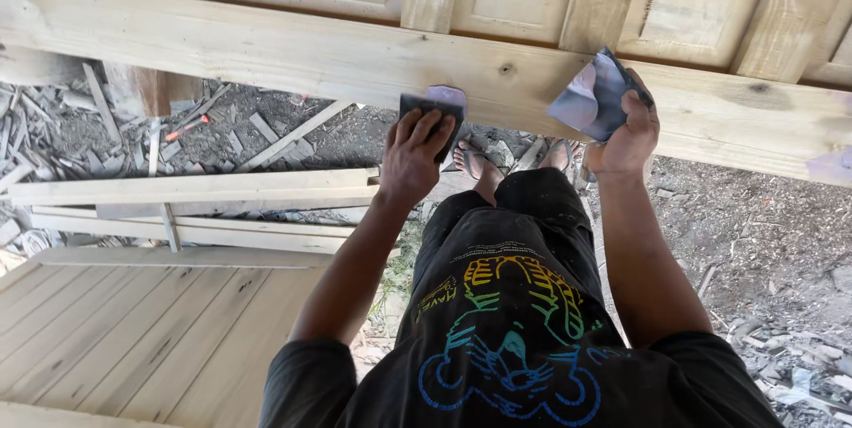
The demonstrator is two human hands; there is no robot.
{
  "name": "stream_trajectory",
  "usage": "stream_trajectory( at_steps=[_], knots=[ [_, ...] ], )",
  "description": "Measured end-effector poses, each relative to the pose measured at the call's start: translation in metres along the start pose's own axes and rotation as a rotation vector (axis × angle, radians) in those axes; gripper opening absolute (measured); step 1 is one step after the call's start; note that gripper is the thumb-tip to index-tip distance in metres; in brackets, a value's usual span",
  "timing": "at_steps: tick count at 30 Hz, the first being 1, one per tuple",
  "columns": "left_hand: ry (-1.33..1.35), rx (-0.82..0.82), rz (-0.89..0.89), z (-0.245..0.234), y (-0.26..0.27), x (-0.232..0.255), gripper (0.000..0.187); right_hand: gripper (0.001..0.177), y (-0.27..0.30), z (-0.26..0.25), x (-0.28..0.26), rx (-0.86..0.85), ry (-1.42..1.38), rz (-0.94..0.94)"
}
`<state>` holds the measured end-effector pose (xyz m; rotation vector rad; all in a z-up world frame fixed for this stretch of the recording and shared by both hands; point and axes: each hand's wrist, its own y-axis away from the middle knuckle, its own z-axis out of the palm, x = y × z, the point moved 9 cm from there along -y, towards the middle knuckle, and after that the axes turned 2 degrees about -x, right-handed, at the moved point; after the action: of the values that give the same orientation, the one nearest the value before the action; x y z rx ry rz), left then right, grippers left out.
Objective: The person scoops wood filler from a can using a putty knife and applies it to gaps and imperfections on a wooden door. They spread the filler across multiple areas of the door surface.
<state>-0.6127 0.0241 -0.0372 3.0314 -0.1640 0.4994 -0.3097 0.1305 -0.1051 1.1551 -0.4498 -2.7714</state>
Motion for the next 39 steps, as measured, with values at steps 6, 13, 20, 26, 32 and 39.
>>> stream_trajectory(
  at_steps=[6,13,20,26,32,39],
  knots=[
    [0.121,-0.166,-0.346,-0.017,-0.025,-0.046,0.044,0.028,-0.012,-0.069,0.005,0.131,0.176,0.015],
    [0.028,-0.062,-0.233,-0.008,-0.033,0.024,0.052,0.026,-0.017,-0.067,0.009,0.062,0.101,0.082],
    [0.041,-0.133,-0.095,-0.015,-0.040,0.023,0.047,0.031,-0.018,-0.057,-0.028,-0.039,0.008,0.154],
    [0.015,0.010,-0.019,0.001,-0.087,0.064,0.054,0.028,-0.032,-0.083,-0.042,-0.033,0.071,0.228],
    [0.004,0.004,-0.017,0.001,-0.083,0.072,0.054,0.018,-0.038,-0.104,-0.028,-0.088,0.027,0.218],
    [0.049,-0.313,-0.311,-0.010,-0.112,0.046,0.051,0.016,-0.035,-0.115,-0.021,-0.072,0.062,0.277]
  ],
)
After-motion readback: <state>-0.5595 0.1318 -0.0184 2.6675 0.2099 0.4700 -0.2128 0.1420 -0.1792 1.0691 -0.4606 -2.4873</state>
